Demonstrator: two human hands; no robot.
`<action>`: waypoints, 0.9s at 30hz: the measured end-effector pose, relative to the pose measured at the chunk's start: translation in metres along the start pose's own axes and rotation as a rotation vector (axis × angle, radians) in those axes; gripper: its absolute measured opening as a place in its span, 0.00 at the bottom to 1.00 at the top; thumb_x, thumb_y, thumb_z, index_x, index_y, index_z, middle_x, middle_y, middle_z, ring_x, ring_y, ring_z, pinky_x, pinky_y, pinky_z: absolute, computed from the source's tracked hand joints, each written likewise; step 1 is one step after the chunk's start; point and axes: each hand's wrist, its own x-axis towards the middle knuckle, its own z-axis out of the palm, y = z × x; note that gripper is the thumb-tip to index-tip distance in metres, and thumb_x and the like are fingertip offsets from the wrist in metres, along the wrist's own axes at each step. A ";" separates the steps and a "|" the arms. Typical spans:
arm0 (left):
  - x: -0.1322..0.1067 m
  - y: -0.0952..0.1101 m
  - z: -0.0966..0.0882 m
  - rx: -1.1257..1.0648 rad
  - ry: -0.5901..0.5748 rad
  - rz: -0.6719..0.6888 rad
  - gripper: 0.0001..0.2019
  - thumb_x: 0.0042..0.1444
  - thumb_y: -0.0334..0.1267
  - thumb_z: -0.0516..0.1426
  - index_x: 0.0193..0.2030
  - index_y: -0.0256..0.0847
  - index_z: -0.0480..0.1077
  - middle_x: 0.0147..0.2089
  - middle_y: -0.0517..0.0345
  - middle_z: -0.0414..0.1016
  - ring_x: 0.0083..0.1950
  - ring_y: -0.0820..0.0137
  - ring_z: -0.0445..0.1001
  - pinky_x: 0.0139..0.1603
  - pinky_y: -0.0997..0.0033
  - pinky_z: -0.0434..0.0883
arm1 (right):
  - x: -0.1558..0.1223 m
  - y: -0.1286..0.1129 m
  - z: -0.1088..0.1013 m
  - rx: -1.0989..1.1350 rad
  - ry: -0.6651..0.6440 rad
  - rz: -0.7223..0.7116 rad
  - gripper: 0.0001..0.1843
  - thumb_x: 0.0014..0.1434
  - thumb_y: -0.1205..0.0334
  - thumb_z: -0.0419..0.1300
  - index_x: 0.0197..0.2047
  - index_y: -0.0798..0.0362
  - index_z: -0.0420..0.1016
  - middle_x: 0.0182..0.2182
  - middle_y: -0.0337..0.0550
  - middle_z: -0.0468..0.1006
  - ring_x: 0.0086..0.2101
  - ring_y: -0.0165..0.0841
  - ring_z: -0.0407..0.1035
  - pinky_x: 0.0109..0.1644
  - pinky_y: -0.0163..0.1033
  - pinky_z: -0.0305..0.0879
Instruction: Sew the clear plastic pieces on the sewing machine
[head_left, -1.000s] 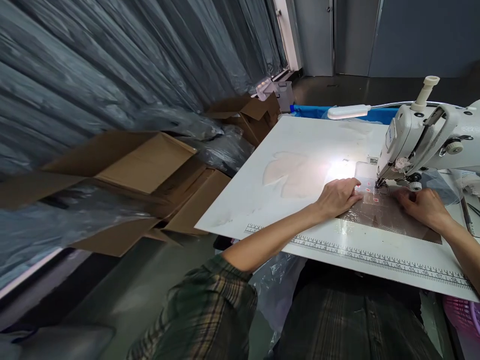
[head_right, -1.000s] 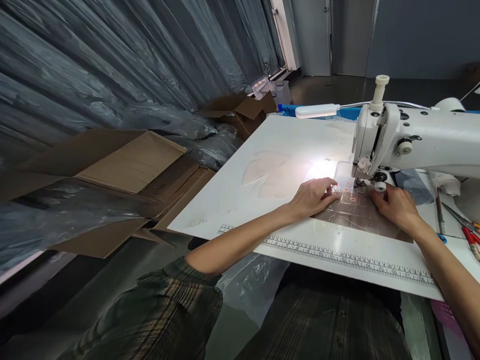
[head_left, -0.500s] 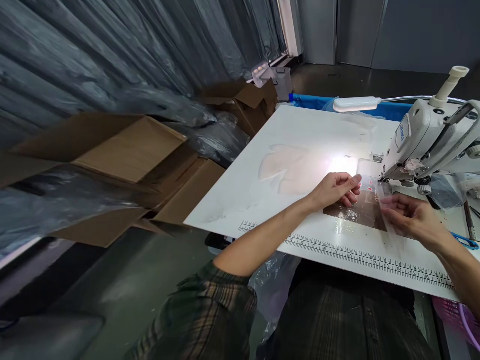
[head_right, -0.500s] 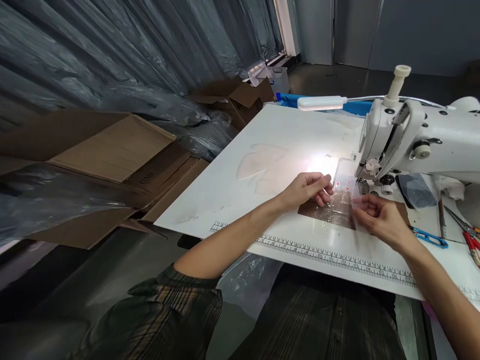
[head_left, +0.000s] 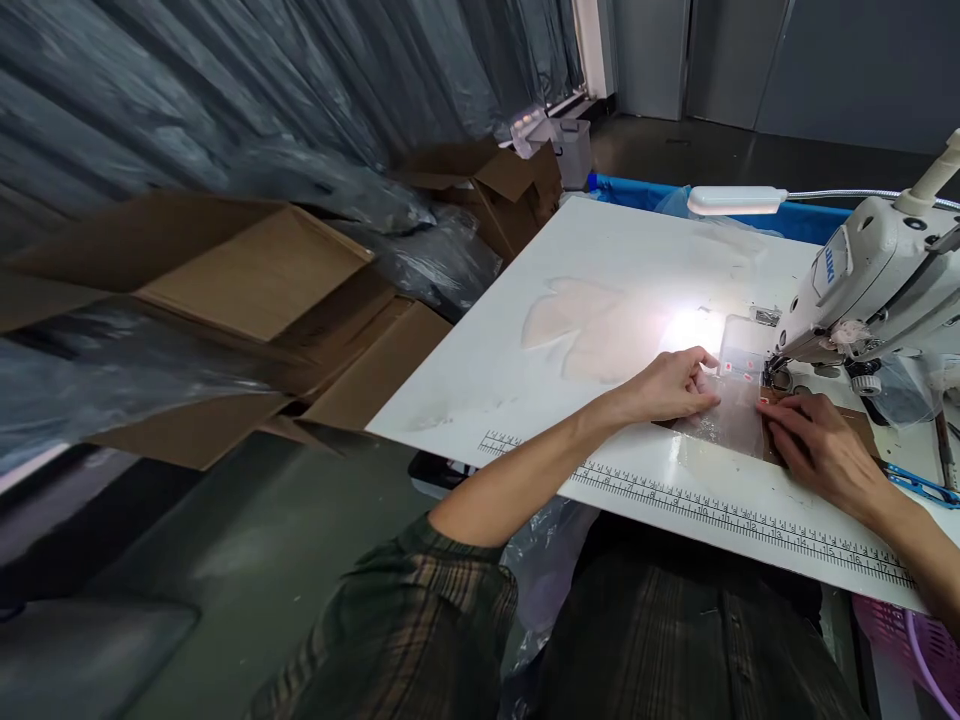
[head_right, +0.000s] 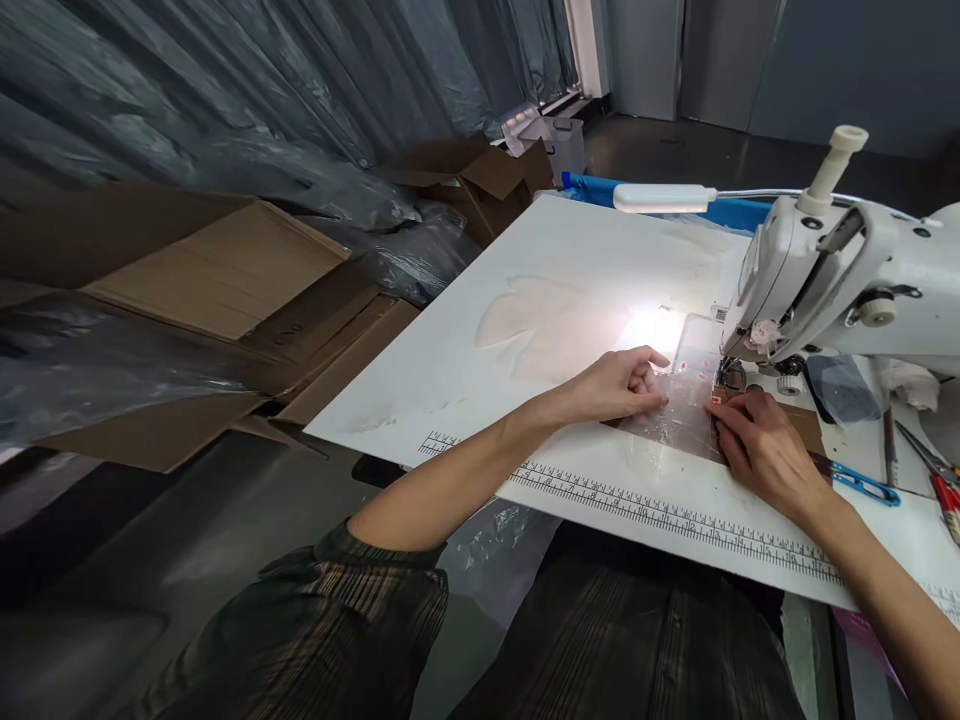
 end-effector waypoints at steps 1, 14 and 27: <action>0.000 0.001 0.001 0.011 0.049 -0.004 0.22 0.53 0.33 0.64 0.55 0.34 0.69 0.29 0.61 0.78 0.23 0.74 0.76 0.25 0.74 0.69 | 0.000 0.004 0.003 -0.091 0.005 -0.064 0.21 0.68 0.59 0.49 0.54 0.53 0.80 0.43 0.55 0.78 0.43 0.44 0.72 0.47 0.49 0.73; 0.005 0.016 0.000 -0.014 0.140 -0.181 0.28 0.57 0.30 0.68 0.61 0.31 0.63 0.30 0.64 0.76 0.25 0.75 0.76 0.30 0.71 0.75 | 0.008 0.034 0.015 0.007 0.068 -0.063 0.22 0.70 0.55 0.49 0.56 0.53 0.80 0.42 0.55 0.75 0.41 0.43 0.72 0.46 0.51 0.74; 0.013 0.006 0.004 -0.091 0.262 -0.174 0.16 0.60 0.27 0.64 0.53 0.33 0.66 0.23 0.70 0.73 0.18 0.77 0.72 0.22 0.76 0.68 | 0.000 0.034 0.015 0.085 0.088 -0.152 0.21 0.70 0.56 0.51 0.53 0.49 0.83 0.41 0.53 0.77 0.42 0.41 0.72 0.49 0.50 0.72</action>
